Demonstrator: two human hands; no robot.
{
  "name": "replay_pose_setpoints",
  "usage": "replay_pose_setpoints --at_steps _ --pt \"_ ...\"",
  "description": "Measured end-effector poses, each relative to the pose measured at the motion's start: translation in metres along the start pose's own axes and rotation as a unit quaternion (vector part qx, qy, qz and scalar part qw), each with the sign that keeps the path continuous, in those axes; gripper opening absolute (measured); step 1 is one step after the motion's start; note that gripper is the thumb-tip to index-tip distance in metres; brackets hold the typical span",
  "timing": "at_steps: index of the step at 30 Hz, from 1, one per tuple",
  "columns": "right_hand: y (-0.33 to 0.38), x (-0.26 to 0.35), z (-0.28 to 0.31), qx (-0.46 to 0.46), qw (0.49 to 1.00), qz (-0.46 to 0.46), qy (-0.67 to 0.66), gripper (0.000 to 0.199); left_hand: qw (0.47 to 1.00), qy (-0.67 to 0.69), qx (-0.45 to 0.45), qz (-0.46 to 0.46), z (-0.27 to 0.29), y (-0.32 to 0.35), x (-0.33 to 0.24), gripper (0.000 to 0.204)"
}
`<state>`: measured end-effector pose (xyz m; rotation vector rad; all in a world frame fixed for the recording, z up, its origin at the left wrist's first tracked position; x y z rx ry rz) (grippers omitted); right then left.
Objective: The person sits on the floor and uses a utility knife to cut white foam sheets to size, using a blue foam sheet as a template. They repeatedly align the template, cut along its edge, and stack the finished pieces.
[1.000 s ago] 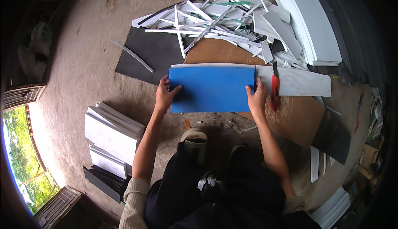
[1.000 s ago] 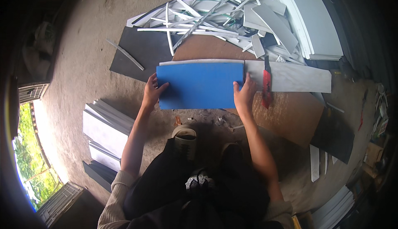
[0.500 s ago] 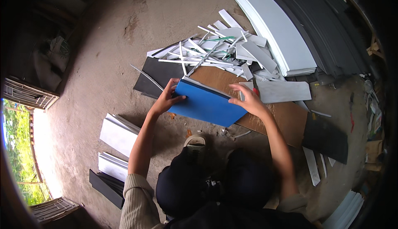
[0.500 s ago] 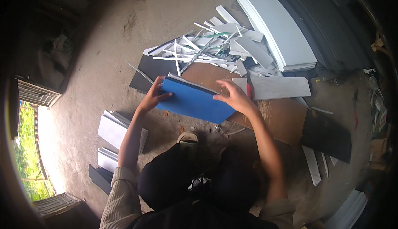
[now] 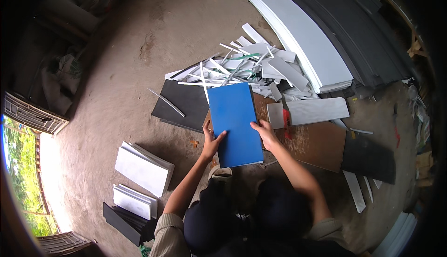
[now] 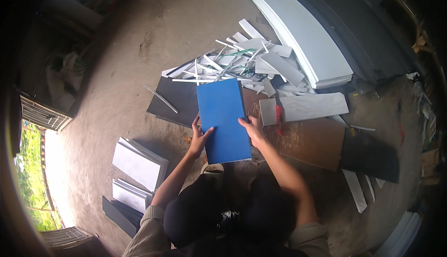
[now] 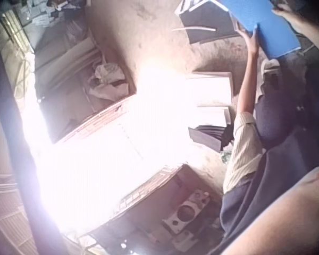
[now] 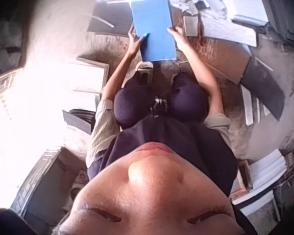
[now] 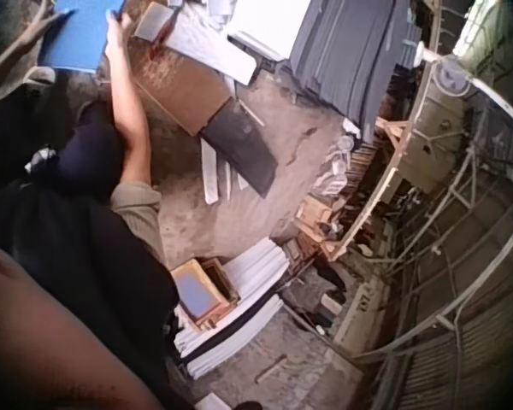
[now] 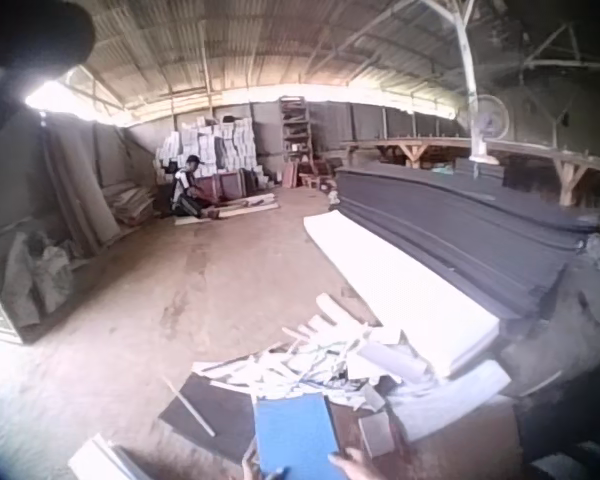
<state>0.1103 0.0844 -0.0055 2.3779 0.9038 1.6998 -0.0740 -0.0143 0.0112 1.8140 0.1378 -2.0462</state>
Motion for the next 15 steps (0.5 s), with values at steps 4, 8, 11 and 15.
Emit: replay_pose_setpoints --at_steps 4,8,11,15 --pt "-0.024 -0.033 0.015 -0.040 0.996 0.022 0.078 0.031 0.999 0.027 -0.011 0.033 -0.004 -0.007 0.053 0.067" --pt "-0.056 -0.038 0.033 -0.055 0.975 0.067 0.207 0.032 0.996 0.039 0.012 0.078 -0.005 -0.032 0.073 0.068" --pt "-0.072 -0.037 0.034 -0.042 0.952 0.082 0.291 0.027 0.997 -0.004 -0.009 0.077 0.000 -0.039 0.082 0.066" --pt "-0.078 -0.018 0.022 -0.066 0.937 0.087 0.330 0.025 0.977 -0.200 -0.073 -0.022 0.016 -0.043 0.057 0.065"
Point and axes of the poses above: each hand's wrist, its own y-axis away from the middle knuckle, its own z-axis out of the back of the hand, x = y × z, the point moved 10 cm from there along -y, towards the middle knuckle, and after that the axes turned 14 degrees about -y, right-handed, at the moved point
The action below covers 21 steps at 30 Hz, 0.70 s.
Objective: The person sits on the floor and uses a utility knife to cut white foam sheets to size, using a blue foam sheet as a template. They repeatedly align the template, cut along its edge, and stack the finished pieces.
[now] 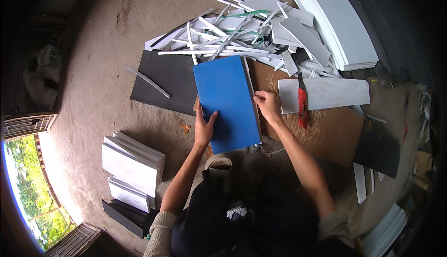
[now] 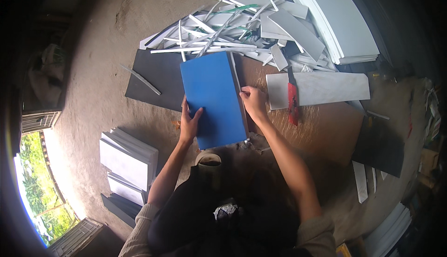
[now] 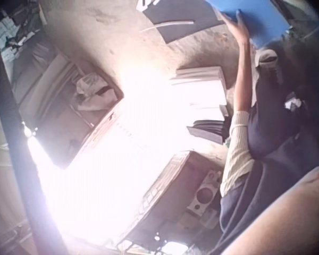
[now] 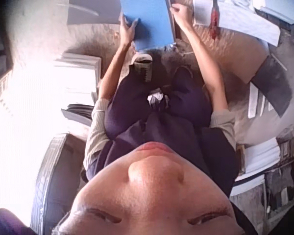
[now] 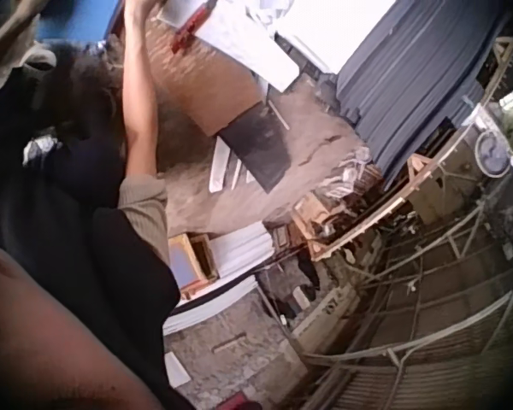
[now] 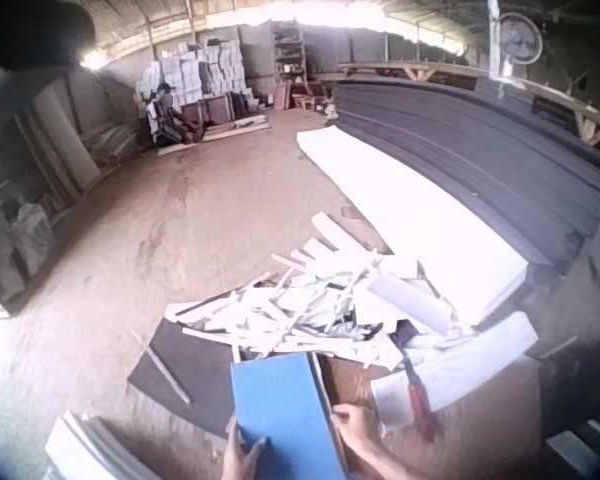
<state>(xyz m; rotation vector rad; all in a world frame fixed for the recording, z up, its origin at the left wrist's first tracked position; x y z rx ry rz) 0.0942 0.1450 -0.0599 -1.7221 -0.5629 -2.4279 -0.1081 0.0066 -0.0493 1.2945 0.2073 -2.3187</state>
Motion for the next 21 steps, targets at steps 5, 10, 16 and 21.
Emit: replay_pose_setpoints --at_steps 5,10,16,21 --pt "-0.011 -0.009 -0.002 -0.012 0.999 -0.014 -0.040 0.018 0.991 0.096 0.055 0.077 0.000 -0.009 0.026 0.064" --pt "-0.019 -0.006 -0.004 0.023 0.998 0.029 -0.056 0.020 0.983 0.148 0.077 0.076 -0.002 -0.015 0.011 0.066" --pt "-0.021 0.000 -0.010 0.047 0.995 -0.012 -0.088 0.021 0.988 0.127 0.067 0.060 0.001 -0.012 0.014 0.065" --pt "-0.020 -0.004 -0.007 0.038 0.996 -0.006 -0.082 0.020 0.985 0.147 0.067 0.067 -0.006 -0.006 0.014 0.065"
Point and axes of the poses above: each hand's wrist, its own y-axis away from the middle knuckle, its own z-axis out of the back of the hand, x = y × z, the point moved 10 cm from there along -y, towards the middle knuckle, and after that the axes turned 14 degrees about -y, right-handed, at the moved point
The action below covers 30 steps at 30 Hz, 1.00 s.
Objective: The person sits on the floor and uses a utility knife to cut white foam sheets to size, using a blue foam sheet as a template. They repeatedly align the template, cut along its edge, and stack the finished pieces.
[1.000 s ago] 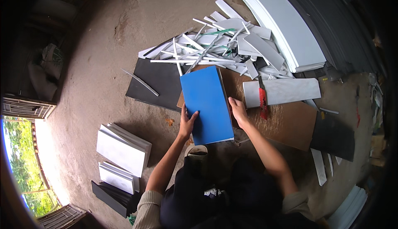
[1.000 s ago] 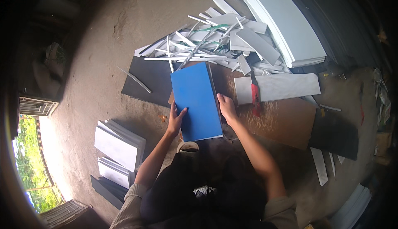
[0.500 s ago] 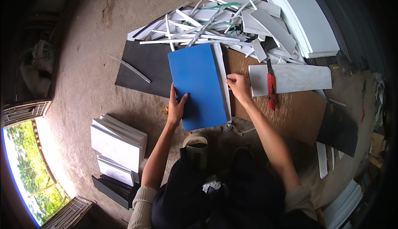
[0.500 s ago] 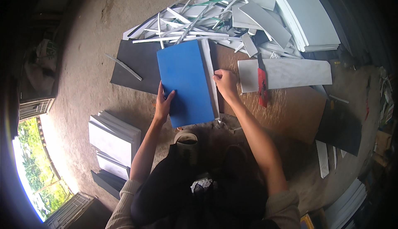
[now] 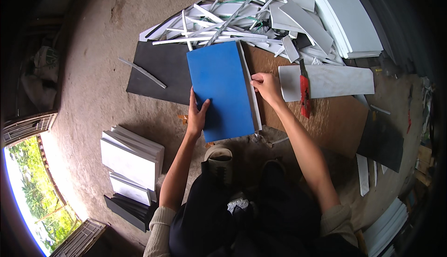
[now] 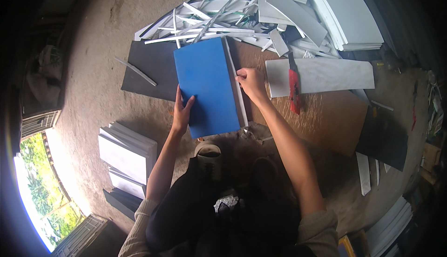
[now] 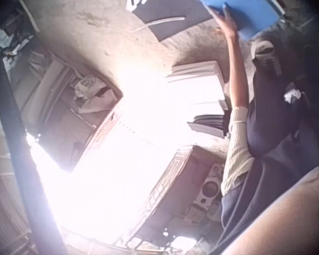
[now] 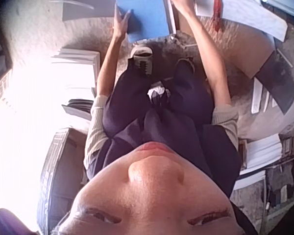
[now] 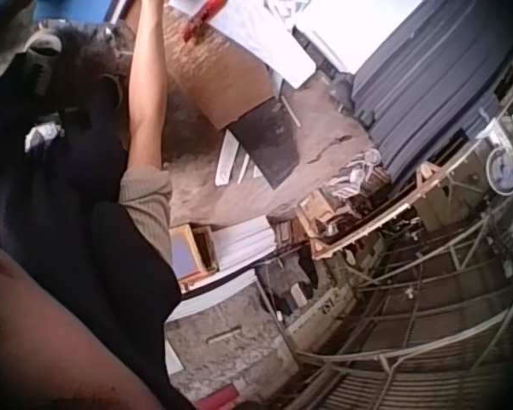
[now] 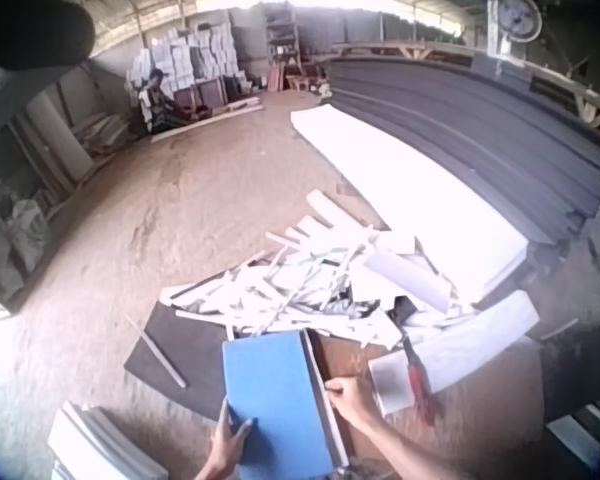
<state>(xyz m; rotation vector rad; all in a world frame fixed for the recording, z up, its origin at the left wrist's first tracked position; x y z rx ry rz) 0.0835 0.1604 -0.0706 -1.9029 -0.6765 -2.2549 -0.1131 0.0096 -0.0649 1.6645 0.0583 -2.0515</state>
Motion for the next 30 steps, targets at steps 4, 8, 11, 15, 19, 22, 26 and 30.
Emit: replay_pose_setpoints --at_steps 4,8,11,15,19,22,26,30 --pt "0.001 0.002 -0.002 0.005 1.000 -0.001 0.012 0.020 1.000 -0.009 -0.005 0.013 0.001 0.000 0.005 0.066" --pt "0.000 0.007 -0.007 0.015 0.999 -0.020 0.032 0.020 0.999 -0.028 -0.020 0.027 0.005 -0.001 0.016 0.066" --pt "0.000 0.010 -0.006 0.018 0.999 -0.021 0.047 0.020 0.995 -0.094 -0.040 0.005 0.006 -0.002 0.012 0.064" --pt "-0.003 0.007 -0.004 0.017 1.000 -0.021 0.011 0.019 0.998 -0.022 -0.022 0.052 0.000 -0.001 0.011 0.065" --pt "-0.004 0.003 -0.003 0.022 0.999 -0.027 -0.025 0.016 0.998 0.004 -0.013 0.062 -0.002 0.000 0.010 0.066" --pt "-0.005 0.001 -0.002 0.018 0.998 -0.030 -0.051 0.015 0.998 0.004 -0.016 0.064 -0.003 0.000 0.012 0.065" --pt "-0.005 0.000 -0.002 0.014 0.998 -0.034 -0.046 0.016 0.998 -0.018 -0.032 0.046 -0.001 -0.001 0.015 0.065" --pt "-0.004 0.002 -0.001 0.015 0.998 -0.033 -0.046 0.017 0.998 -0.025 -0.037 0.049 0.000 -0.001 0.021 0.065"
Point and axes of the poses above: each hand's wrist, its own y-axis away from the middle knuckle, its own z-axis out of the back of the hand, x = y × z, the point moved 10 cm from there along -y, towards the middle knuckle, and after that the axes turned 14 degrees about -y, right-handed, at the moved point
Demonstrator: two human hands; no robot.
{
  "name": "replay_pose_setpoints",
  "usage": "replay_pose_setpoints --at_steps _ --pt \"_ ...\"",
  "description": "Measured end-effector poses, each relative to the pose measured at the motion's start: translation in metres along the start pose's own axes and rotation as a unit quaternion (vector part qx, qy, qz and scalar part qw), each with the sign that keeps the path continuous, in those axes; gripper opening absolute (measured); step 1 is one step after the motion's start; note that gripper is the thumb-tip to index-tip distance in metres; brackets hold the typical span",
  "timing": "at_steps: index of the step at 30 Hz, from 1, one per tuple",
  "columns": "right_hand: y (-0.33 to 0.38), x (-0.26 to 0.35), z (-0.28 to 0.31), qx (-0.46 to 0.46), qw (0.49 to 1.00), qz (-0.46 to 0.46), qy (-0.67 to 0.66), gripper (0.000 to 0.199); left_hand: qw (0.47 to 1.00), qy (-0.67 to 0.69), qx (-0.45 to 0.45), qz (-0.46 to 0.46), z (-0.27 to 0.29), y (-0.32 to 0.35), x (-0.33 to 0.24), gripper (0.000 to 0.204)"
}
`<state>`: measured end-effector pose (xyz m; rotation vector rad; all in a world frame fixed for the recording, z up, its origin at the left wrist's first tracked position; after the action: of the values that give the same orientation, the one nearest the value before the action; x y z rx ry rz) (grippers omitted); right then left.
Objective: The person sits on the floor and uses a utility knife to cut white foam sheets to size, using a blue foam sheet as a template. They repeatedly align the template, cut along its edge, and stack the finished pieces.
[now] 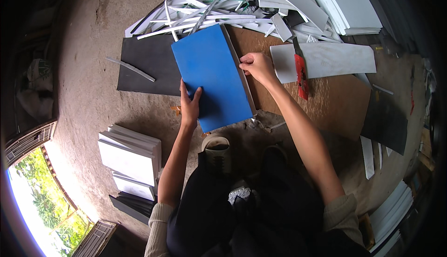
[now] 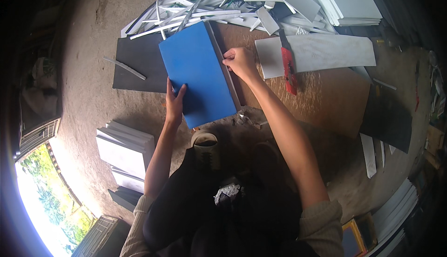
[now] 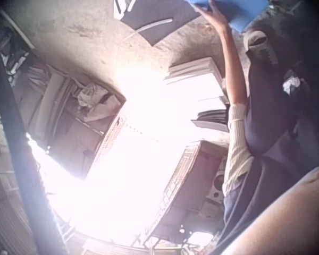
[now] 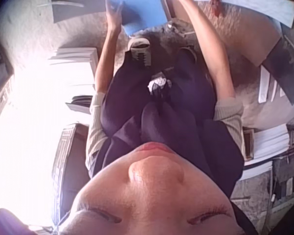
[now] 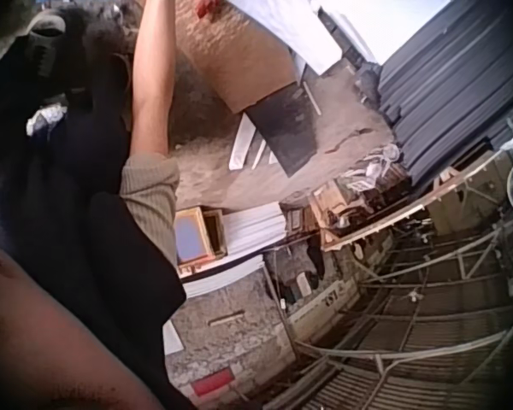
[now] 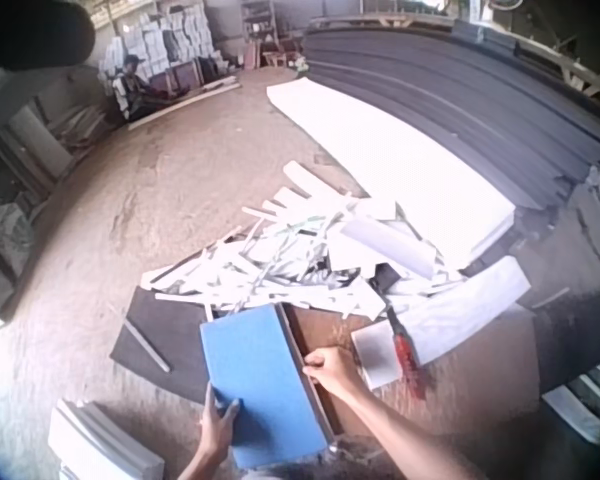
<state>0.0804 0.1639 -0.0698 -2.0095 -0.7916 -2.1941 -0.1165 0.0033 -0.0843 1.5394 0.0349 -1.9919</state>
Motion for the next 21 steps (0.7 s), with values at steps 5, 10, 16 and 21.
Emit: replay_pose_setpoints --at_steps 5,10,16,21 --pt "-0.002 -0.002 0.000 0.005 1.000 0.004 0.002 0.017 0.999 -0.028 -0.018 0.003 0.002 0.000 0.005 0.065" --pt "-0.001 -0.001 0.000 0.005 1.000 0.011 -0.002 0.017 0.998 -0.058 -0.031 0.000 0.003 0.001 0.001 0.065" --pt "-0.002 -0.004 -0.001 -0.001 1.000 0.014 0.007 0.015 0.988 -0.132 -0.074 -0.019 0.006 0.005 -0.010 0.063" --pt "0.000 0.001 0.000 -0.006 0.999 0.031 0.017 0.015 0.989 -0.129 -0.068 -0.013 0.004 0.005 -0.014 0.063"
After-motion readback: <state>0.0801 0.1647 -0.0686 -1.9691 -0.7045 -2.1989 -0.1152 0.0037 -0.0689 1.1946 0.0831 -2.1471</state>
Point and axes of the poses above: each hand's wrist, its own y-axis away from the middle knuckle, its own z-axis out of the back of the hand, x = y × z, the point moved 10 cm from there along -y, towards the middle knuckle, and after that the axes turned 14 degrees about -y, right-handed, at the moved point
